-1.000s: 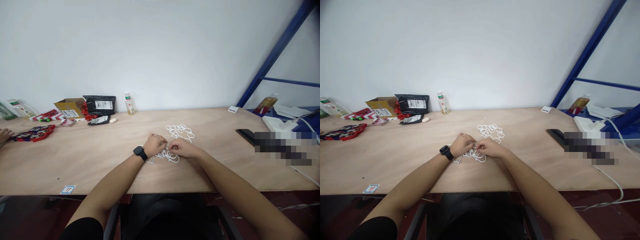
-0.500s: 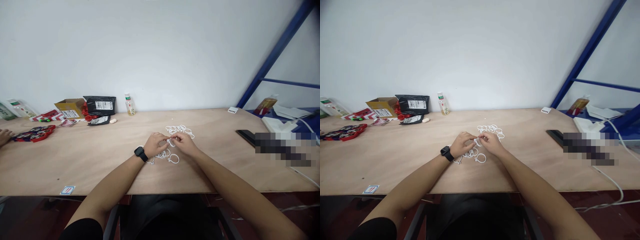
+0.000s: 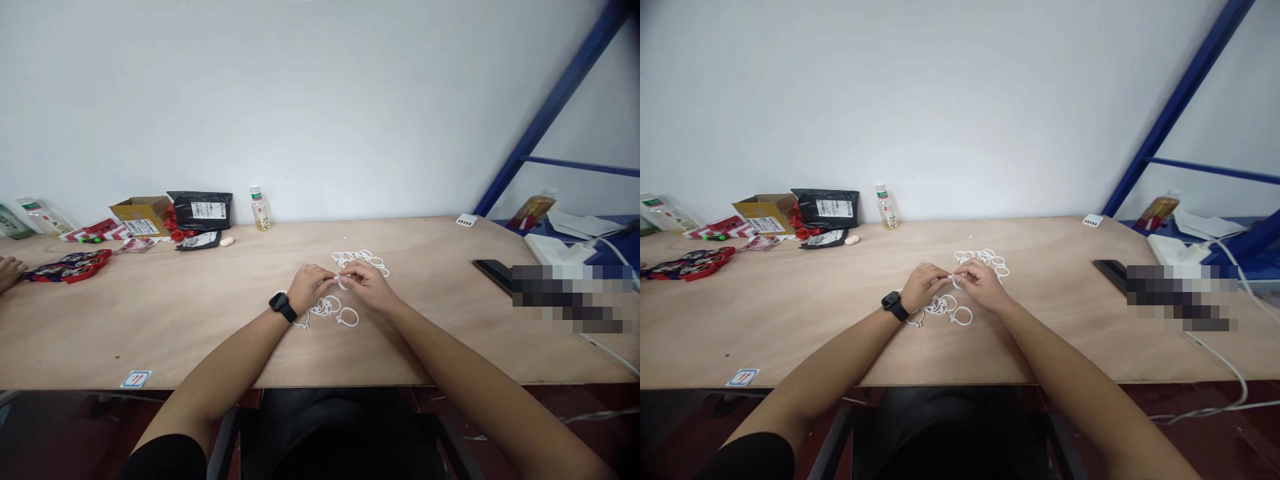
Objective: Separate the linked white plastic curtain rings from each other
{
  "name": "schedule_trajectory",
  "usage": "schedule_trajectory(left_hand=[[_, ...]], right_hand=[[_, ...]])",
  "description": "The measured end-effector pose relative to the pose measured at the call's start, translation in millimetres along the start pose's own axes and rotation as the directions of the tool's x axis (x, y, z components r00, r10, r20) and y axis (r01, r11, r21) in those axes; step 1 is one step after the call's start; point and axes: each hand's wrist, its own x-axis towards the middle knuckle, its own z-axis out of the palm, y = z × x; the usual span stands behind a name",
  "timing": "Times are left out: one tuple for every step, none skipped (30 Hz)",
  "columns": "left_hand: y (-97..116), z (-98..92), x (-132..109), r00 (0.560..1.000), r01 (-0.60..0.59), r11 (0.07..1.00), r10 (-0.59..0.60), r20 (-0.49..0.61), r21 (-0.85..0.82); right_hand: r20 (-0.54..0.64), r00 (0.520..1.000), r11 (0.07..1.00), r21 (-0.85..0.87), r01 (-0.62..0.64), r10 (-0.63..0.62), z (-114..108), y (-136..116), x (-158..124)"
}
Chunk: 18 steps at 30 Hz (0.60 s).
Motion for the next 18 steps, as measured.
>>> schedule_trajectory(left_hand=[[0.1, -0.1, 0.1, 1.0, 0.005, 1.0, -0.005, 0.004, 0.007], [0.1, -0.2, 0.2, 1.0, 0.008, 1.0, -0.008, 0.007, 0.013], [0.1, -0.2, 0.2, 1.0, 0.008, 1.0, -0.008, 0.01, 0.018], [0.2, -0.2, 0.3, 1.0, 0.007, 1.0, -0.007, 0.014, 0.022], [0.3, -0.1, 0.3, 1.0, 0.002, 1.0, -0.003, 0.019, 0.024], [0.4, -0.1, 0.3, 1.0, -0.005, 1.0, 0.004, 0.023, 0.024], [0.6, 0.0, 0.2, 1.0, -0.014, 1.0, 0.014, 0.023, 0.022], [0.9, 0.1, 0.1, 1.0, -0.023, 1.0, 0.023, 0.021, 0.018], [1.2, 0.2, -0.1, 0.999, -0.03, 0.999, 0.03, 0.019, 0.014], [1.6, 0.3, -0.3, 0.999, -0.033, 0.999, 0.033, 0.017, 0.009], [1.9, 0.4, -0.6, 0.999, -0.034, 0.999, 0.034, 0.015, 0.005], [2.3, 0.5, -0.8, 0.999, -0.033, 0.999, 0.033, 0.017, 0.003], [2.7, 0.5, -0.9, 0.999, -0.034, 0.999, 0.034, 0.021, 0.001], [3.1, 0.6, -1.0, 0.999, -0.037, 0.999, 0.037, 0.026, 0.001], [3.6, 0.7, -0.9, 0.999, -0.041, 0.999, 0.041, 0.028, 0.001], [4.2, 0.8, -0.6, 0.999, -0.041, 0.999, 0.041, 0.025, 0.003], [4.7, 0.9, -0.2, 0.999, -0.033, 0.999, 0.033, 0.015, 0.006], [5.3, 1.2, 0.3, 1.0, -0.017, 1.0, 0.017, -0.006, 0.01]], right_hand=[[0.027, 1.0, 1.0, 0.017, 0.008, -0.008, 0.2, -0.3, -0.2], [0.048, 0.999, 1.0, 0.029, 0.01, -0.011, 0.5, -0.5, -0.2], [0.065, 0.998, 0.999, 0.041, 0.007, -0.01, 0.8, -0.4, -0.1], [0.077, 0.997, 0.999, 0.054, 0.001, -0.005, 1.1, -0.1, 0.1], [0.086, 0.996, 0.998, 0.066, -0.007, 0.001, 1.5, 0.5, 0.4], [0.094, 0.996, 0.997, 0.079, -0.016, 0.008, 1.9, 1.1, 0.7], [0.101, 0.995, 0.996, 0.092, -0.024, 0.014, 2.3, 1.8, 0.9], [0.106, 0.994, 0.994, 0.105, -0.032, 0.021, 2.6, 2.4, 0.9], [0.109, 0.994, 0.992, 0.118, -0.041, 0.028, 3.0, 2.9, 0.9], [0.111, 0.993, 0.99, 0.132, -0.052, 0.038, 3.4, 3.2, 0.7], [0.116, 0.992, 0.987, 0.145, -0.064, 0.048, 3.7, 3.3, 0.5], [0.123, 0.991, 0.985, 0.158, -0.076, 0.057, 3.9, 3.2, 0.2], [0.129, 0.99, 0.982, 0.167, -0.087, 0.065, 4.1, 2.9, 0.0], [0.134, 0.988, 0.98, 0.175, -0.093, 0.07, 4.1, 2.5, -0.1], [0.136, 0.988, 0.979, 0.182, -0.097, 0.072, 4.2, 2.1, -0.1], [0.132, 0.989, 0.978, 0.187, -0.097, 0.072, 4.3, 1.8, 0.1], [0.121, 0.99, 0.977, 0.188, -0.095, 0.073, 4.4, 1.7, 0.4], [0.101, 0.992, 0.978, 0.187, -0.095, 0.077, 4.7, 1.8, 0.7]])
